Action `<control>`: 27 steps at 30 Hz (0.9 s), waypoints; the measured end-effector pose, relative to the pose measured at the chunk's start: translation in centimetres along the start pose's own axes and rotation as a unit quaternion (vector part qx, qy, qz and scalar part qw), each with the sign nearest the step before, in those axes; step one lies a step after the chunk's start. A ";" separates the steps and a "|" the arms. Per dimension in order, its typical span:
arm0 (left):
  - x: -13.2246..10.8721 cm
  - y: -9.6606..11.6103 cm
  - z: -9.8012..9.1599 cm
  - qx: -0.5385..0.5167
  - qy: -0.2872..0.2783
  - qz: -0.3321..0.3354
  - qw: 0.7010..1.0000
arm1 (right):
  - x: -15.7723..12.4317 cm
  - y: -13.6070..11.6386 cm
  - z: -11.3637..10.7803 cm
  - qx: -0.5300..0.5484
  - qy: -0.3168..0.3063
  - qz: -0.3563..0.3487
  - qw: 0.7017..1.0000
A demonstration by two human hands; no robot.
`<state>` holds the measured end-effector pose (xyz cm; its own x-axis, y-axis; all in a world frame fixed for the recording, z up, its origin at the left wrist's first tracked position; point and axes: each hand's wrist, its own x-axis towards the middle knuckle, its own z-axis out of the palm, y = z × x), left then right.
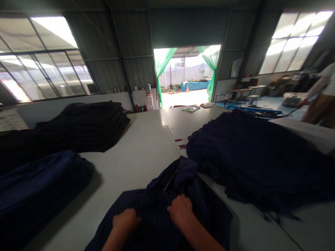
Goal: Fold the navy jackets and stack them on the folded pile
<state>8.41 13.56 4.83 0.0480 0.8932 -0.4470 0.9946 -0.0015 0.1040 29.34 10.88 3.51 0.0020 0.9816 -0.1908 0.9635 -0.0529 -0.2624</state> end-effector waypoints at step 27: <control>0.2 2.3 3.6 -0.259 0.195 0.180 0.929 | 1.2 1.0 0.8 0.112 0.062 -0.021 0.992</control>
<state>11.03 12.14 1.76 0.2315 0.9718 0.0440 0.7382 -0.2049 0.6427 30.14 11.83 2.28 0.0096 0.9981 -0.0614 0.8798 -0.0376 -0.4739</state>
